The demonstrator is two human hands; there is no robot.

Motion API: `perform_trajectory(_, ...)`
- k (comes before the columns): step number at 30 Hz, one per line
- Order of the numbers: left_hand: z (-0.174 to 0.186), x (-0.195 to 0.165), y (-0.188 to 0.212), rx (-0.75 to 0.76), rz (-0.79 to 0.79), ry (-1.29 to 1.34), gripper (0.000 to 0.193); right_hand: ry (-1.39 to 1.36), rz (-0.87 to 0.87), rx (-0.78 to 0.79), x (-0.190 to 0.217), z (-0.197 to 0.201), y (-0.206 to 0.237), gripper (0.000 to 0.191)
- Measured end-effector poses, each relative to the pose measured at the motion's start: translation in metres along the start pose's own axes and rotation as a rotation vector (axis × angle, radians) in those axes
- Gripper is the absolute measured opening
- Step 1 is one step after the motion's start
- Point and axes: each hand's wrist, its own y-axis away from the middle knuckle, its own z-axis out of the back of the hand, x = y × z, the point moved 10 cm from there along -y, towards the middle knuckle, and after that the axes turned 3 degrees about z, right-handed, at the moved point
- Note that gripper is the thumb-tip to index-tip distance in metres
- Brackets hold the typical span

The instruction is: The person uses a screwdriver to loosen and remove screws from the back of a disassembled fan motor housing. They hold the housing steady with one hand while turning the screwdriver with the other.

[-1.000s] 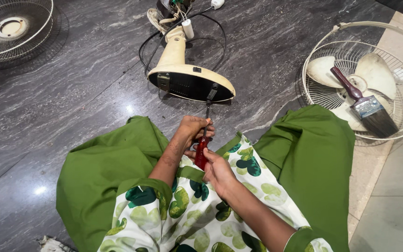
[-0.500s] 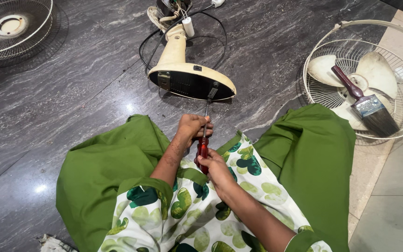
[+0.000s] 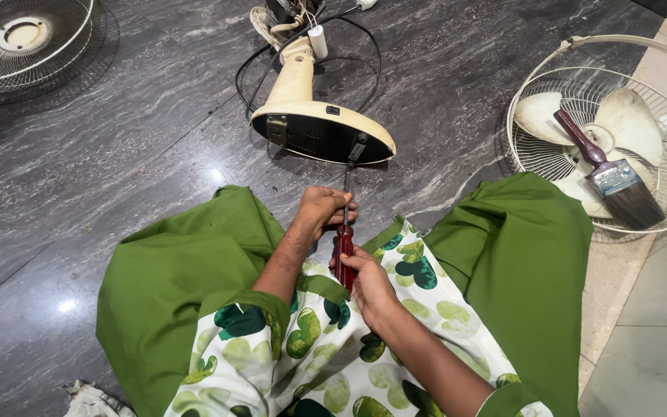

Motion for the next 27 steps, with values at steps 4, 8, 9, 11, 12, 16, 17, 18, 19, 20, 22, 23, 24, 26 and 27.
perform_trajectory(4,-0.0028,0.0006,-0.0009,0.01,-0.003,-0.003,0.017,-0.007,-0.006,-0.007,0.0003,0.0005,0.0015,0.029)
perform_trajectory(8,-0.0013,0.0026,-0.0014,0.007,-0.003,-0.017,0.017,-0.02,-0.03,-0.009,-0.0009,-0.0004,0.0031,0.029)
perform_trajectory(9,-0.001,0.0021,-0.0019,0.01,-0.007,-0.01,0.017,-0.021,-0.029,-0.004,-0.0002,-0.0012,0.003,0.029)
perform_trajectory(11,-0.0011,0.0004,-0.0032,0.021,-0.014,0.005,0.018,-0.024,-0.024,0.002,0.0012,-0.0029,0.0031,0.029)
perform_trajectory(12,-0.0004,0.0013,-0.0039,0.015,-0.001,-0.004,0.018,-0.02,-0.021,-0.004,0.0015,-0.0028,0.0034,0.029)
perform_trajectory(16,0.0004,0.0003,-0.0051,0.005,0.015,-0.022,0.018,0.004,-0.014,0.0,0.0033,-0.0045,0.0064,0.031)
perform_trajectory(17,-0.0007,-0.0002,-0.0049,0.009,0.012,-0.022,0.017,0.012,-0.012,0.004,0.0039,-0.0047,0.0073,0.031)
perform_trajectory(18,-0.0016,-0.0006,-0.0045,0.015,0.009,-0.02,0.018,0.012,-0.005,0.007,0.0045,-0.0049,0.0082,0.031)
perform_trajectory(19,-0.0021,-0.0009,-0.0037,0.02,0.007,-0.02,0.018,0.011,0.0,0.01,0.005,-0.0049,0.009,0.032)
perform_trajectory(20,-0.0028,-0.0012,-0.0029,0.025,0.004,-0.019,0.019,0.011,0.007,0.013,0.0055,-0.005,0.0096,0.032)
perform_trajectory(22,-0.0042,-0.0007,-0.0018,0.027,0.009,-0.02,0.019,0.0,0.003,0.011,0.0045,-0.0037,0.0098,0.032)
perform_trajectory(23,-0.0047,0.0,-0.0012,0.027,0.013,-0.02,0.02,-0.006,0.0,0.01,0.0036,-0.0031,0.0096,0.032)
perform_trajectory(24,-0.0053,0.0001,-0.0005,0.032,0.01,-0.016,0.02,-0.003,-0.002,0.007,0.0027,-0.0023,0.0092,0.032)
perform_trajectory(26,-0.0073,0.0,-0.0004,0.045,0.004,-0.007,0.021,0.004,-0.004,0.001,0.0017,-0.0008,0.0081,0.031)
perform_trajectory(27,-0.0067,0.001,-0.0008,0.039,0.01,-0.005,0.021,-0.003,-0.005,0.005,0.0015,-0.0011,0.0079,0.031)
